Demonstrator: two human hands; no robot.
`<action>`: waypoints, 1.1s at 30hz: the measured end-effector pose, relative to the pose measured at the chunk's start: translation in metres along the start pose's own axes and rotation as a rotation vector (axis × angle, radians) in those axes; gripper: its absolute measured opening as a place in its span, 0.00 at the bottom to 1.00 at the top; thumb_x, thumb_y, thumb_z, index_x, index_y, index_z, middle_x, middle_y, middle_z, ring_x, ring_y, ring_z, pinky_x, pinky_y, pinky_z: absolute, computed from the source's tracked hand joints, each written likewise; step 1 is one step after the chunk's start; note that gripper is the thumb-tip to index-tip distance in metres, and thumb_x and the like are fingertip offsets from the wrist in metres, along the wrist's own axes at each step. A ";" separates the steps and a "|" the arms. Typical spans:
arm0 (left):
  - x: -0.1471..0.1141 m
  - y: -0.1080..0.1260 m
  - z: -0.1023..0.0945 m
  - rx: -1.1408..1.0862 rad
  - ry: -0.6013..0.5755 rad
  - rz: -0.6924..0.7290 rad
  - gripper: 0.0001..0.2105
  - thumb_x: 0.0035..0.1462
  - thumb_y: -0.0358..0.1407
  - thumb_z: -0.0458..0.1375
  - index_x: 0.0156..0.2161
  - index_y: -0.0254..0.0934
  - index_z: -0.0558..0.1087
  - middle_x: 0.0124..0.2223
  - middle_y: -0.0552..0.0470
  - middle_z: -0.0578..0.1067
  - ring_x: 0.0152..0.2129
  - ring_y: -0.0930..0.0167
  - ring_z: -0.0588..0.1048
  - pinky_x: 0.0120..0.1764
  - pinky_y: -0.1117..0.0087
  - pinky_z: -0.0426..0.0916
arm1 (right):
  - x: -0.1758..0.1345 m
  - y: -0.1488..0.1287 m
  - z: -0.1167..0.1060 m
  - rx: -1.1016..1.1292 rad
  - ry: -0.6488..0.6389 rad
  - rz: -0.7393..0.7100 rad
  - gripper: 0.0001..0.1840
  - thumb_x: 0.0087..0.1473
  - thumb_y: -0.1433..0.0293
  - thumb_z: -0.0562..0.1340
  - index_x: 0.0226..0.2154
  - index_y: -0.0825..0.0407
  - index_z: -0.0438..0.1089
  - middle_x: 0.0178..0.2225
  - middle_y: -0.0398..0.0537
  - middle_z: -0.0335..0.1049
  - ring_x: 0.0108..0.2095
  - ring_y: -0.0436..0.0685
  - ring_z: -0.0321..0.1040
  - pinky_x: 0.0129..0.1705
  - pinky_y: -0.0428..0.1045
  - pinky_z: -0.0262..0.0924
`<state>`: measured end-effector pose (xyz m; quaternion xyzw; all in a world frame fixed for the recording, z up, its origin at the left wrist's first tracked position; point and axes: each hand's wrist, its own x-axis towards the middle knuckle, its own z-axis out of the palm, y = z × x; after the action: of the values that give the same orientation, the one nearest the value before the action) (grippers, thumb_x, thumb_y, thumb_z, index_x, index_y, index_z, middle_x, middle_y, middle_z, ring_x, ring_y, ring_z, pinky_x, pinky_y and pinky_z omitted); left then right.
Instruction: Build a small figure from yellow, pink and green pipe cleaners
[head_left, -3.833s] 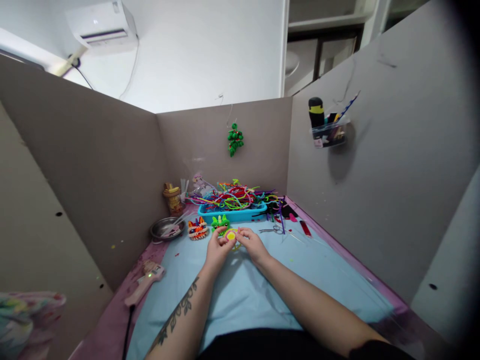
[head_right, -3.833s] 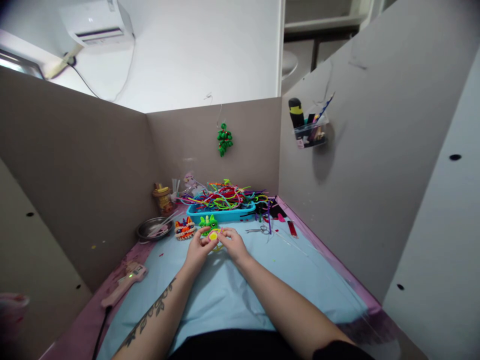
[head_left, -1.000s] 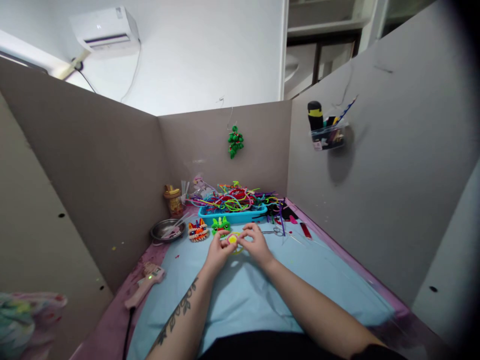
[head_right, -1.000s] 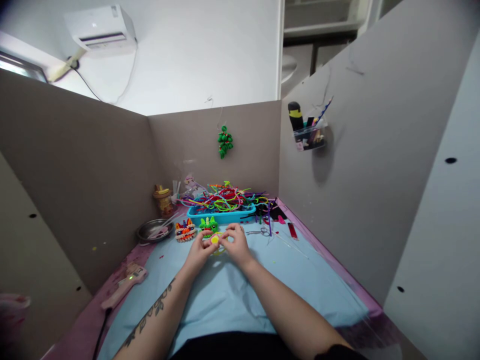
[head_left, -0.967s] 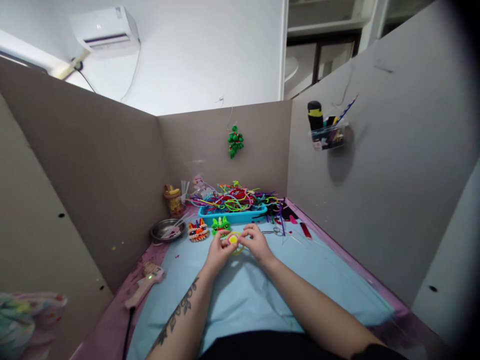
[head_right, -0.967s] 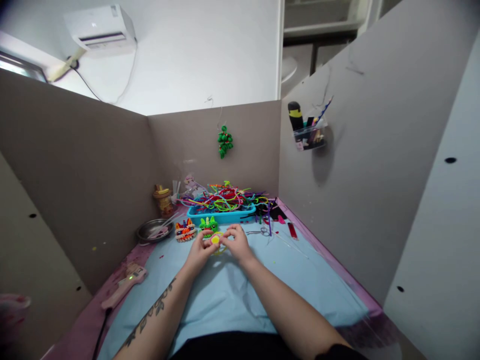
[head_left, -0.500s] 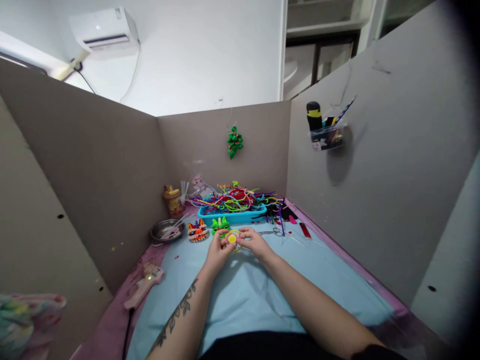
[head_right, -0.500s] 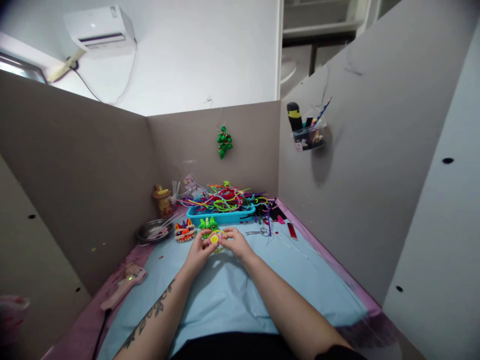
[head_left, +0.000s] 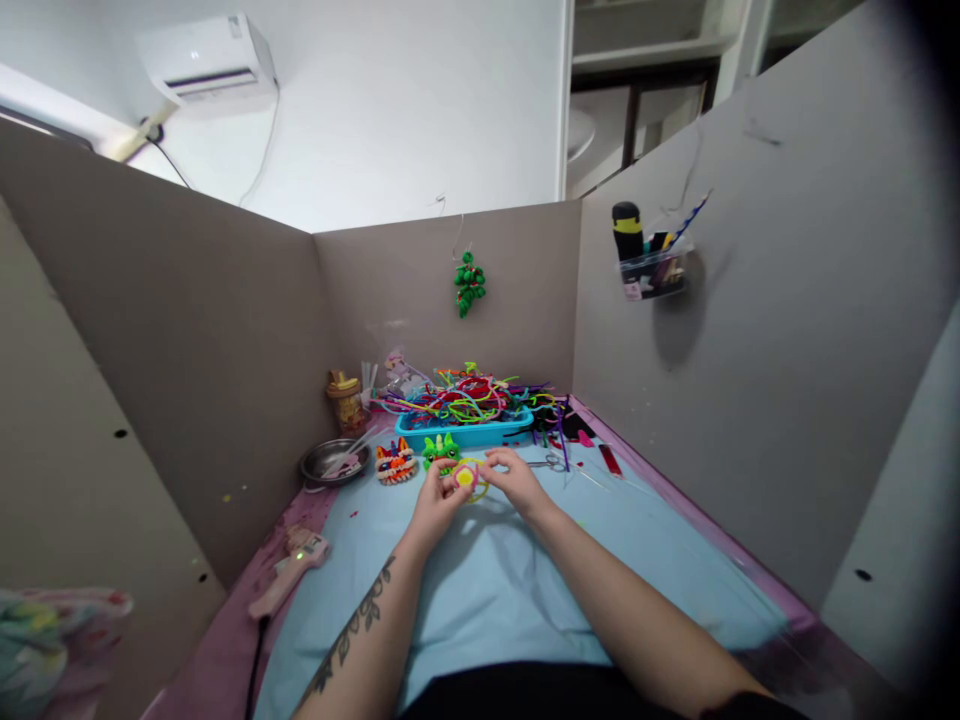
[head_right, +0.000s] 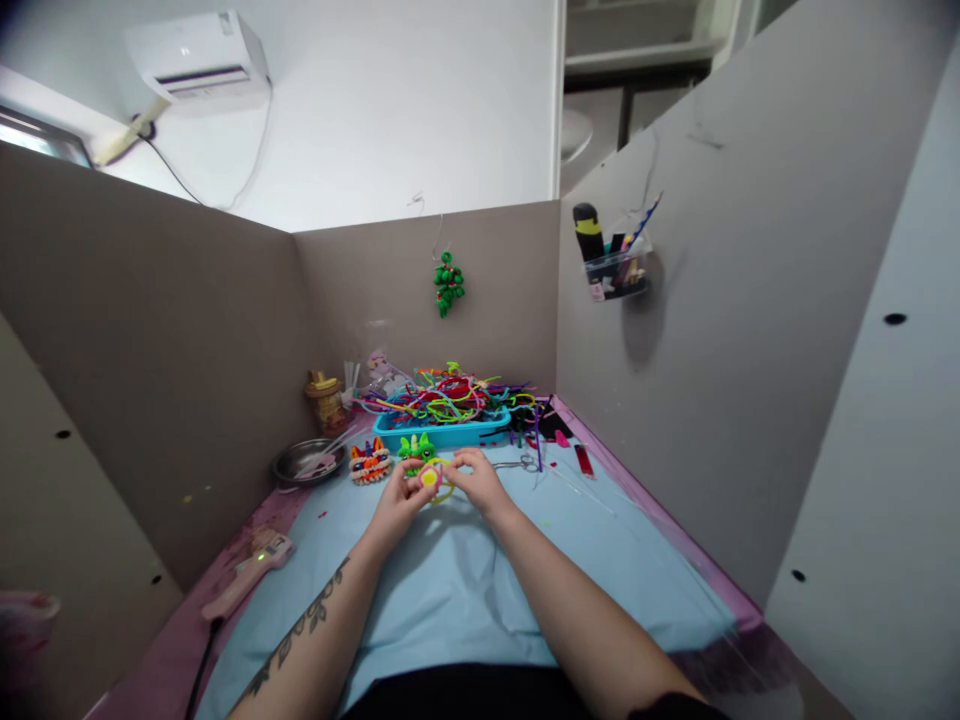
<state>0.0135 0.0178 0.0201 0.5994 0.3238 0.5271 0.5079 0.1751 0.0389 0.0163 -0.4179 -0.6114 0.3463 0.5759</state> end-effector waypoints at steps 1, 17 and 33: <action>0.000 -0.001 0.000 -0.005 -0.005 -0.007 0.21 0.46 0.39 0.62 0.42 0.37 0.57 0.27 0.56 0.73 0.23 0.75 0.71 0.28 0.75 0.61 | 0.001 -0.001 -0.002 -0.015 0.014 -0.024 0.12 0.41 0.59 0.65 0.26 0.50 0.73 0.39 0.49 0.65 0.47 0.60 0.60 0.50 0.54 0.51; -0.003 -0.002 0.000 -0.023 -0.161 -0.055 0.24 0.44 0.42 0.63 0.43 0.38 0.57 0.27 0.57 0.71 0.22 0.75 0.69 0.26 0.76 0.57 | 0.001 -0.004 -0.009 0.065 -0.223 0.111 0.15 0.37 0.57 0.66 0.21 0.53 0.73 0.49 0.53 0.60 0.50 0.62 0.58 0.52 0.55 0.49; 0.003 -0.005 0.002 0.017 0.172 0.020 0.28 0.43 0.41 0.63 0.49 0.34 0.60 0.23 0.55 0.72 0.18 0.76 0.67 0.22 0.76 0.58 | -0.004 0.001 0.014 0.082 0.083 -0.039 0.18 0.46 0.53 0.59 0.24 0.51 0.71 0.39 0.49 0.67 0.47 0.59 0.59 0.53 0.54 0.48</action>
<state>0.0163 0.0212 0.0166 0.5593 0.3648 0.5790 0.4678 0.1611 0.0370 0.0123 -0.3961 -0.5803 0.3420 0.6240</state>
